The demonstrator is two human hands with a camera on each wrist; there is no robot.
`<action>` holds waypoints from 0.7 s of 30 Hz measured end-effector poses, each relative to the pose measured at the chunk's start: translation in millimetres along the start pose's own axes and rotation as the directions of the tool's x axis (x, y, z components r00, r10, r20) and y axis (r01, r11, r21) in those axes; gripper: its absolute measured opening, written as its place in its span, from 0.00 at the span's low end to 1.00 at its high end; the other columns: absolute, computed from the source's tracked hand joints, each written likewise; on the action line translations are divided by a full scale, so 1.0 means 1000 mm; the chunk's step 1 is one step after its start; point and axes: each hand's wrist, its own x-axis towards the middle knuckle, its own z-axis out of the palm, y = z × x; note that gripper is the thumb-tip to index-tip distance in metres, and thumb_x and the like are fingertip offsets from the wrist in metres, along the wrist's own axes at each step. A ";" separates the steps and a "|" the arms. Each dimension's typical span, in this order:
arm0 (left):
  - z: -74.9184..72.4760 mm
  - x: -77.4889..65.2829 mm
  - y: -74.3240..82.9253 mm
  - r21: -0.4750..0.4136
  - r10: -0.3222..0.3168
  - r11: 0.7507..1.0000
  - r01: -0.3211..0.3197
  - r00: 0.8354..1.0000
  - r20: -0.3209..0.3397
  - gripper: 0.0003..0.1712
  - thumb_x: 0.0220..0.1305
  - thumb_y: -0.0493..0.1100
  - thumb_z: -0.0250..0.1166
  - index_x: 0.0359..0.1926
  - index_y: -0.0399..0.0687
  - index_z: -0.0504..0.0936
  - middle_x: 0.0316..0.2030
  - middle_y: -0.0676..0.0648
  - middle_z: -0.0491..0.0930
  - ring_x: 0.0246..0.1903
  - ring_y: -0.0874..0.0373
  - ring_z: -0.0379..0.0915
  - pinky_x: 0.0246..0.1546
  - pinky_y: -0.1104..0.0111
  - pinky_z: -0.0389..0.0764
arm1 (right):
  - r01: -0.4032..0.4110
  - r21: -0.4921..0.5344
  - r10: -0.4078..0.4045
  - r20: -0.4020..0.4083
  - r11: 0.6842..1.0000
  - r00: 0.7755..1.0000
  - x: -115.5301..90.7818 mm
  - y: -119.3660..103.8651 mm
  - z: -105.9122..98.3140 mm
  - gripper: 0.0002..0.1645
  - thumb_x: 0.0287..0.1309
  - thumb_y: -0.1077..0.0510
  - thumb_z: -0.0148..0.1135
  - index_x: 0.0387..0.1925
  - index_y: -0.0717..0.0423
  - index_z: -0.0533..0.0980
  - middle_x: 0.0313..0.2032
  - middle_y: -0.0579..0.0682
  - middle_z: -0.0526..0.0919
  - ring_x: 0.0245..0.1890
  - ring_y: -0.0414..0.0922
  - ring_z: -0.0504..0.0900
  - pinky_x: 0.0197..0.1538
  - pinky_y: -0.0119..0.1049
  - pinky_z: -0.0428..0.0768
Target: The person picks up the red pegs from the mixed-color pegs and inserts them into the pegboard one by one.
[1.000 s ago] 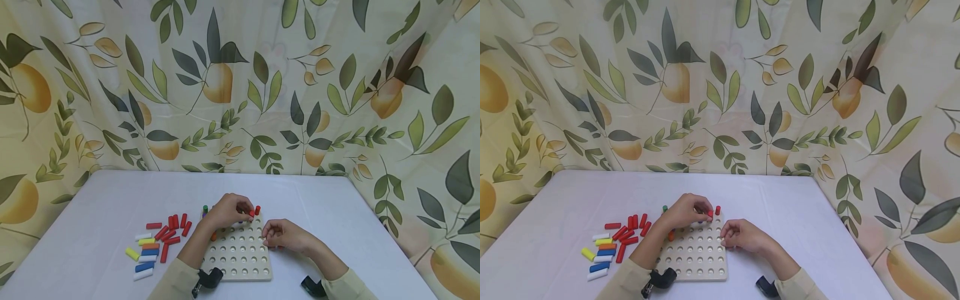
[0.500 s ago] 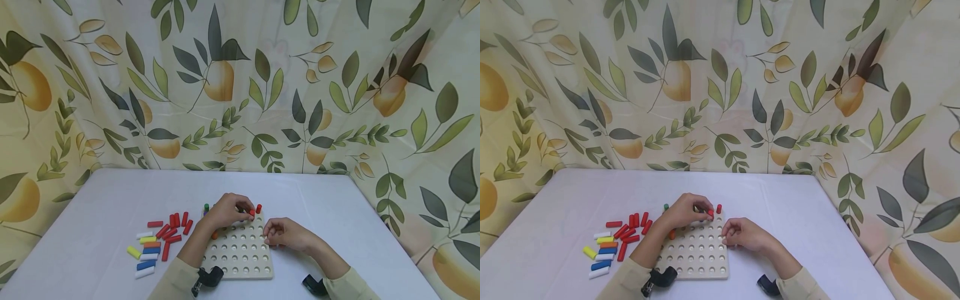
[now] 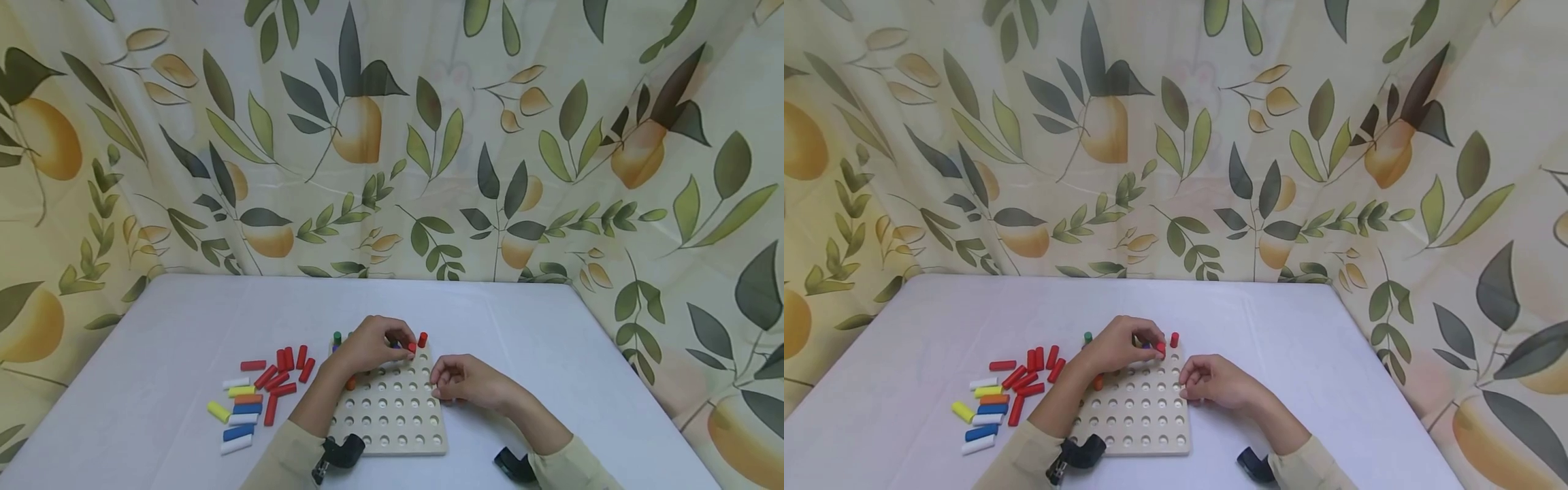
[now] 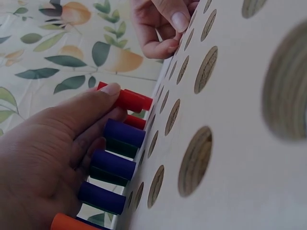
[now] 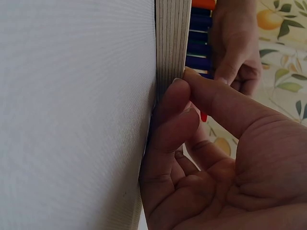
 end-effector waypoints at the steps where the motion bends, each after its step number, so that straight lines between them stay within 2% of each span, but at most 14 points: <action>1: 0.000 0.000 0.000 0.005 0.001 1.000 -0.001 1.000 -0.002 0.09 0.61 0.39 0.77 0.42 0.54 0.88 0.34 0.63 0.83 0.37 0.62 0.79 0.44 0.69 0.80 | 0.001 -0.002 -0.001 -0.001 1.000 1.000 0.000 0.000 0.000 0.11 0.63 0.63 0.71 0.44 0.62 0.79 0.30 0.52 0.79 0.29 0.47 0.75 0.29 0.35 0.73; 6: -0.001 -0.001 0.002 0.025 -0.007 1.000 0.007 1.000 0.005 0.09 0.62 0.39 0.77 0.42 0.53 0.89 0.34 0.63 0.83 0.40 0.56 0.80 0.47 0.67 0.79 | 0.001 -0.008 -0.001 -0.007 1.000 1.000 0.001 -0.003 0.000 0.11 0.63 0.62 0.71 0.43 0.62 0.79 0.30 0.52 0.79 0.29 0.46 0.75 0.29 0.35 0.73; 10: -0.001 0.000 0.003 0.034 -0.010 0.999 0.010 1.000 0.016 0.10 0.62 0.38 0.77 0.44 0.52 0.89 0.34 0.64 0.83 0.41 0.55 0.80 0.48 0.67 0.79 | 0.001 -0.008 -0.001 -0.009 1.000 1.000 0.000 -0.004 -0.001 0.11 0.63 0.63 0.72 0.43 0.62 0.79 0.30 0.52 0.79 0.29 0.46 0.75 0.29 0.34 0.73; 16: 0.000 0.000 0.001 0.016 0.013 1.000 -0.014 0.998 0.064 0.10 0.63 0.36 0.75 0.44 0.51 0.89 0.35 0.63 0.83 0.38 0.59 0.77 0.45 0.70 0.80 | 0.004 -0.011 -0.004 -0.007 1.000 1.000 0.000 -0.003 -0.001 0.11 0.63 0.63 0.72 0.43 0.63 0.79 0.30 0.52 0.79 0.29 0.46 0.75 0.30 0.34 0.72; 21: 0.000 0.000 0.001 0.022 0.031 0.999 -0.033 0.997 0.070 0.10 0.64 0.36 0.75 0.46 0.47 0.89 0.36 0.62 0.83 0.38 0.61 0.76 0.45 0.69 0.81 | -0.006 -0.003 0.006 -0.011 1.000 1.000 0.000 -0.001 -0.001 0.11 0.63 0.62 0.72 0.43 0.62 0.79 0.30 0.52 0.79 0.29 0.46 0.76 0.30 0.34 0.73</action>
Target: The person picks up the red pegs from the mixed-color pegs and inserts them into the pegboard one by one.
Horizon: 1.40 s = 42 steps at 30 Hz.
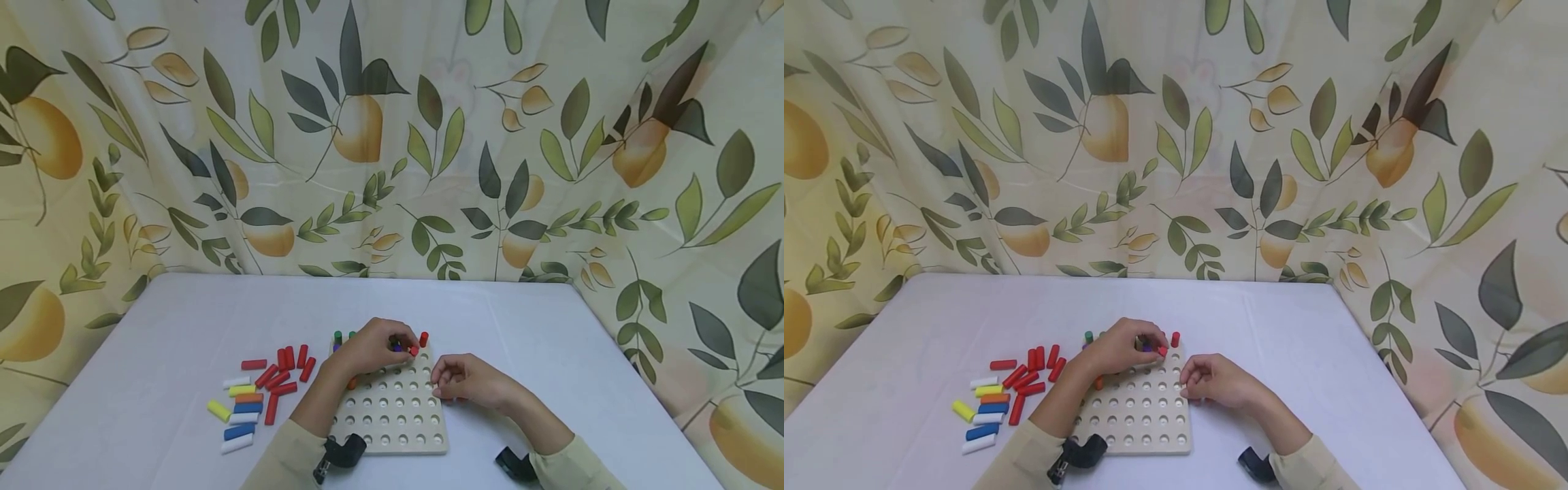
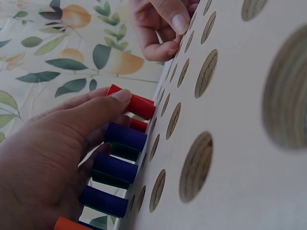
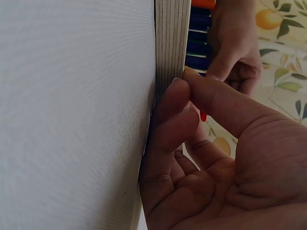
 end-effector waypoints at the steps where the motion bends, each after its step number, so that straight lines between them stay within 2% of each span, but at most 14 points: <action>1: 0.000 0.000 0.000 0.002 0.002 1.000 -0.002 1.000 -0.001 0.11 0.64 0.36 0.75 0.47 0.46 0.89 0.36 0.62 0.83 0.38 0.61 0.76 0.46 0.69 0.80 | -0.001 0.003 0.001 0.000 1.000 1.000 0.000 0.000 0.000 0.11 0.63 0.62 0.72 0.43 0.62 0.79 0.30 0.52 0.79 0.29 0.46 0.76 0.30 0.34 0.73; 10: 0.000 0.000 0.000 0.029 -0.013 0.999 0.013 1.000 -0.003 0.11 0.65 0.38 0.74 0.49 0.48 0.89 0.36 0.63 0.82 0.38 0.62 0.75 0.48 0.69 0.79 | 0.010 0.008 -0.010 0.007 1.000 1.000 0.000 0.002 0.001 0.11 0.63 0.63 0.71 0.44 0.63 0.79 0.30 0.52 0.79 0.29 0.46 0.75 0.29 0.34 0.72; 19: 0.000 -0.002 0.000 0.036 -0.009 0.999 0.009 1.000 0.001 0.12 0.65 0.36 0.74 0.49 0.47 0.89 0.37 0.62 0.83 0.40 0.57 0.78 0.47 0.69 0.79 | 0.016 0.006 -0.016 0.008 1.000 1.000 0.002 0.003 0.002 0.11 0.63 0.62 0.72 0.43 0.62 0.79 0.30 0.52 0.79 0.29 0.47 0.75 0.29 0.34 0.72; 33: -0.001 0.000 0.000 0.028 -0.020 0.999 0.020 1.000 -0.008 0.12 0.65 0.37 0.74 0.49 0.49 0.89 0.40 0.62 0.84 0.42 0.60 0.78 0.49 0.70 0.78 | 0.029 0.003 -0.029 0.015 1.000 0.999 0.003 0.005 -0.001 0.11 0.63 0.63 0.71 0.44 0.63 0.79 0.30 0.52 0.79 0.29 0.47 0.75 0.29 0.34 0.72; 42: 0.001 0.000 0.001 0.016 -0.003 1.000 0.003 1.000 -0.007 0.12 0.65 0.36 0.74 0.49 0.50 0.89 0.40 0.61 0.84 0.41 0.64 0.77 0.50 0.67 0.79 | 0.020 0.002 -0.020 0.006 1.000 1.000 0.001 0.004 -0.001 0.11 0.63 0.63 0.72 0.44 0.63 0.79 0.30 0.52 0.79 0.29 0.47 0.75 0.29 0.34 0.72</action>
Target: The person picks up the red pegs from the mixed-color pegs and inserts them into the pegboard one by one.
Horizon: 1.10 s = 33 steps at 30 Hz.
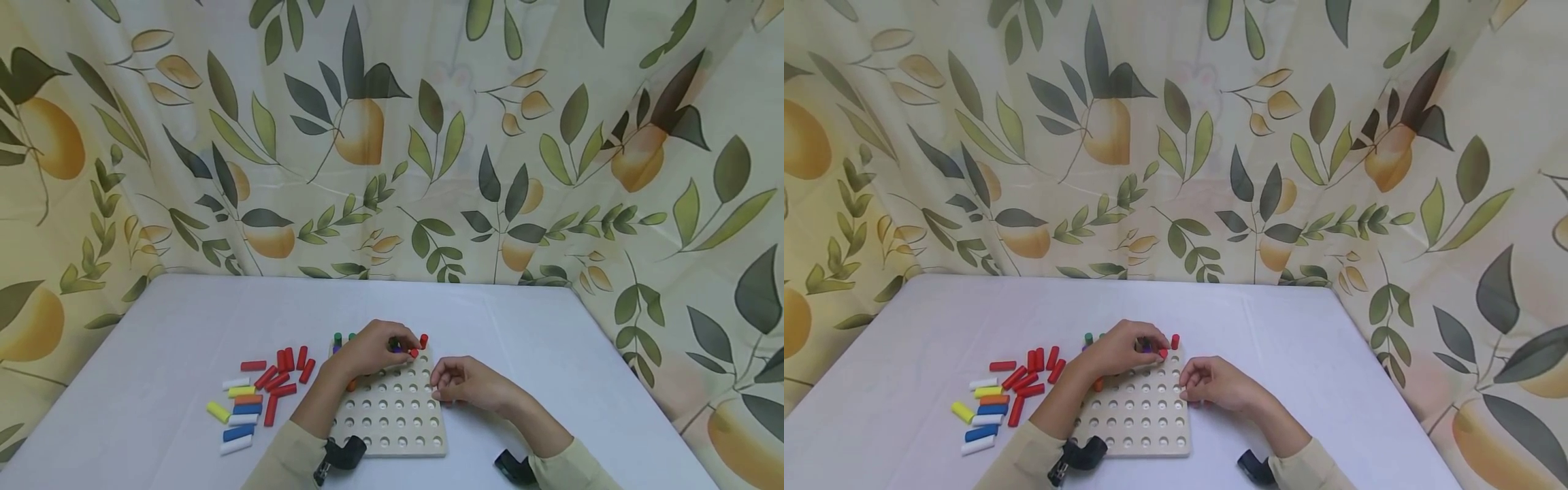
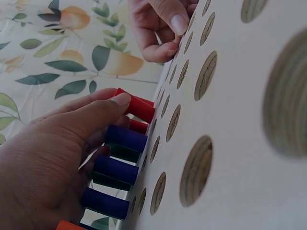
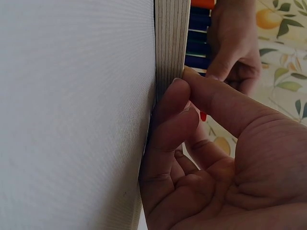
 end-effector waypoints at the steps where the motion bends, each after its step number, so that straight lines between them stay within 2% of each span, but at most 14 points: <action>1: 0.000 0.000 0.000 0.000 0.001 1.000 -0.001 1.000 0.000 0.12 0.65 0.36 0.74 0.49 0.49 0.89 0.40 0.61 0.84 0.41 0.64 0.77 0.49 0.67 0.79 | -0.001 0.001 0.001 0.001 1.000 1.000 0.000 0.000 0.000 0.11 0.63 0.63 0.72 0.44 0.63 0.79 0.30 0.52 0.79 0.29 0.47 0.75 0.29 0.34 0.72; 16: 0.000 0.000 0.001 0.031 -0.017 0.999 0.017 1.000 0.000 0.14 0.65 0.36 0.73 0.51 0.48 0.89 0.40 0.61 0.84 0.42 0.63 0.77 0.51 0.67 0.79 | 0.012 0.017 -0.012 0.013 1.000 1.000 0.001 0.002 0.000 0.11 0.63 0.64 0.70 0.44 0.64 0.78 0.30 0.52 0.79 0.29 0.47 0.74 0.29 0.34 0.72; 33: 0.001 0.000 -0.001 0.028 0.013 1.000 -0.013 1.000 -0.005 0.15 0.65 0.35 0.73 0.52 0.47 0.89 0.41 0.59 0.84 0.42 0.63 0.76 0.49 0.68 0.79 | 0.000 0.008 0.000 0.001 1.000 1.000 0.001 0.002 0.000 0.11 0.63 0.63 0.71 0.44 0.63 0.79 0.30 0.52 0.79 0.29 0.47 0.75 0.29 0.34 0.72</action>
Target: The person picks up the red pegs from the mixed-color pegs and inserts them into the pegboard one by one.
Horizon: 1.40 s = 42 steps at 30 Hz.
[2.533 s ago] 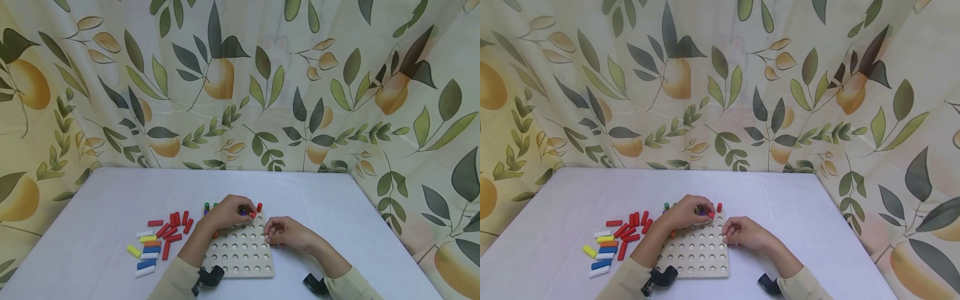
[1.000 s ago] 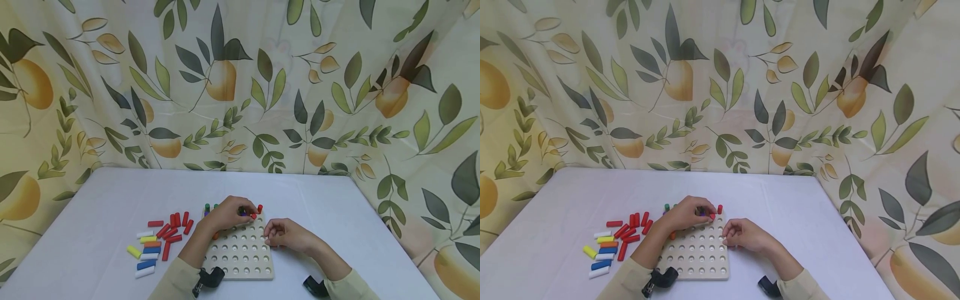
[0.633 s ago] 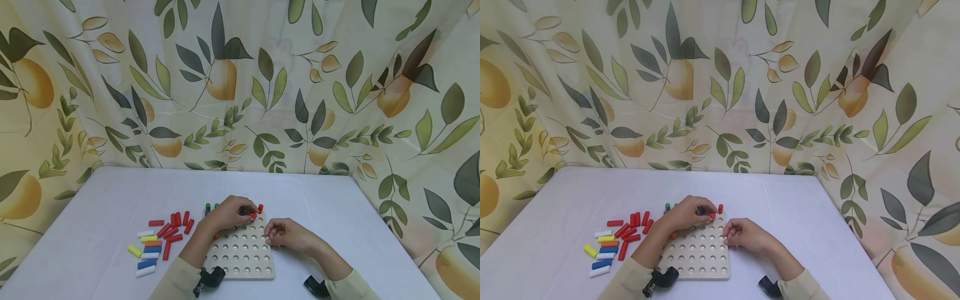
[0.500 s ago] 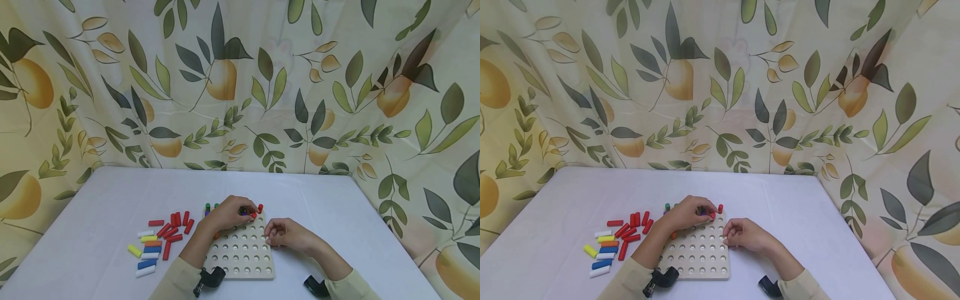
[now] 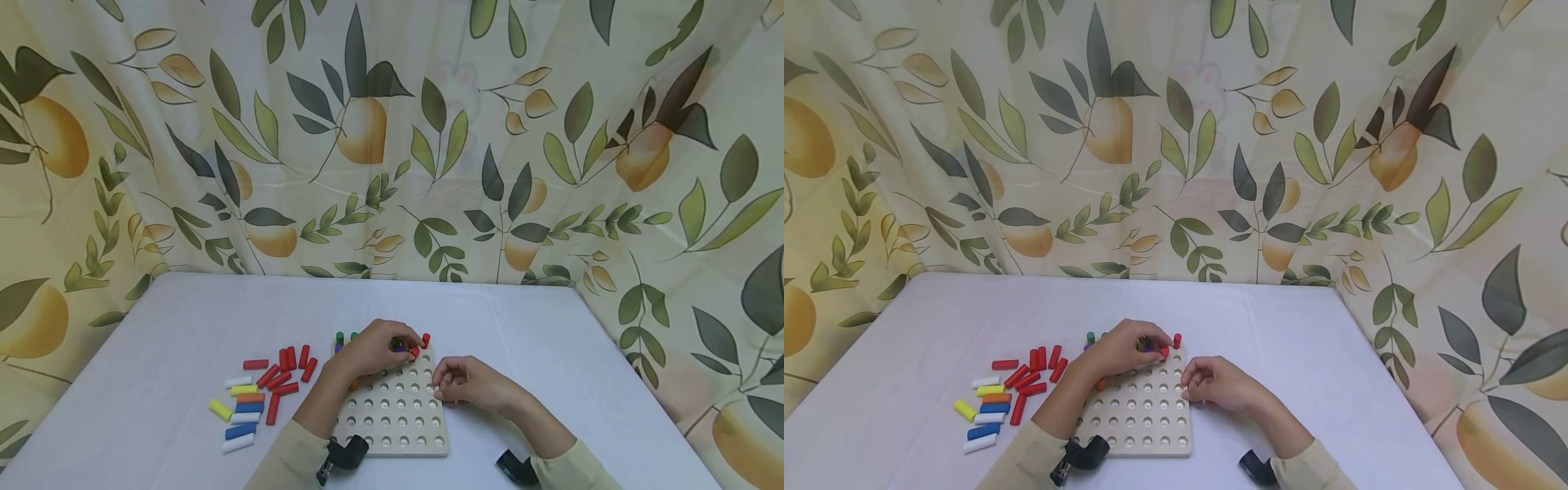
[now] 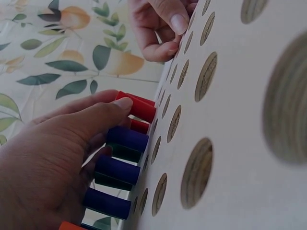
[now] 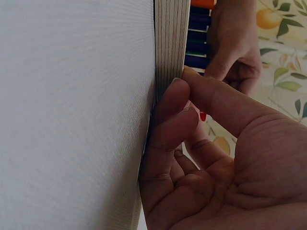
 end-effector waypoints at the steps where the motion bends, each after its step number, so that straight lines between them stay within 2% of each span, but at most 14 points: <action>1: 0.000 0.000 0.000 0.001 0.003 1.000 -0.003 1.000 0.000 0.15 0.65 0.35 0.73 0.52 0.47 0.89 0.41 0.59 0.84 0.42 0.63 0.76 0.49 0.68 0.79 | 0.001 0.000 -0.001 0.001 1.000 1.000 0.000 0.000 0.000 0.11 0.63 0.63 0.71 0.44 0.63 0.79 0.30 0.52 0.79 0.29 0.47 0.75 0.28 0.34 0.72; 13: 0.001 0.001 0.001 -0.003 0.015 1.000 -0.015 1.000 -0.001 0.16 0.65 0.32 0.72 0.53 0.46 0.87 0.37 0.58 0.83 0.38 0.65 0.76 0.45 0.70 0.79 | 0.019 0.014 -0.019 0.025 1.000 0.999 -0.003 -0.001 -0.001 0.11 0.63 0.63 0.70 0.44 0.64 0.78 0.30 0.52 0.79 0.29 0.45 0.74 0.29 0.34 0.73; 22: 0.001 0.002 0.002 0.024 0.019 1.000 -0.019 1.000 0.003 0.16 0.65 0.31 0.71 0.53 0.46 0.87 0.38 0.58 0.84 0.39 0.65 0.77 0.47 0.70 0.79 | 0.006 0.005 -0.006 0.012 1.000 1.000 -0.002 -0.002 -0.002 0.11 0.64 0.62 0.71 0.44 0.63 0.78 0.30 0.52 0.79 0.29 0.46 0.75 0.29 0.34 0.73; 29: 0.000 0.004 0.004 0.047 -0.007 0.999 0.007 1.000 0.010 0.16 0.66 0.33 0.72 0.53 0.48 0.87 0.38 0.60 0.83 0.39 0.66 0.76 0.47 0.72 0.78 | 0.016 -0.004 -0.016 0.005 1.000 1.000 -0.002 -0.004 -0.002 0.11 0.63 0.63 0.71 0.44 0.64 0.78 0.30 0.52 0.78 0.29 0.47 0.75 0.29 0.34 0.73; 42: 0.000 0.000 0.001 0.011 0.014 1.000 -0.014 1.000 -0.007 0.16 0.65 0.35 0.73 0.53 0.45 0.86 0.38 0.58 0.83 0.38 0.64 0.76 0.45 0.69 0.79 | 0.009 0.005 -0.009 0.006 1.000 1.000 -0.002 -0.003 0.000 0.12 0.63 0.63 0.71 0.44 0.64 0.78 0.30 0.53 0.79 0.29 0.47 0.75 0.29 0.34 0.73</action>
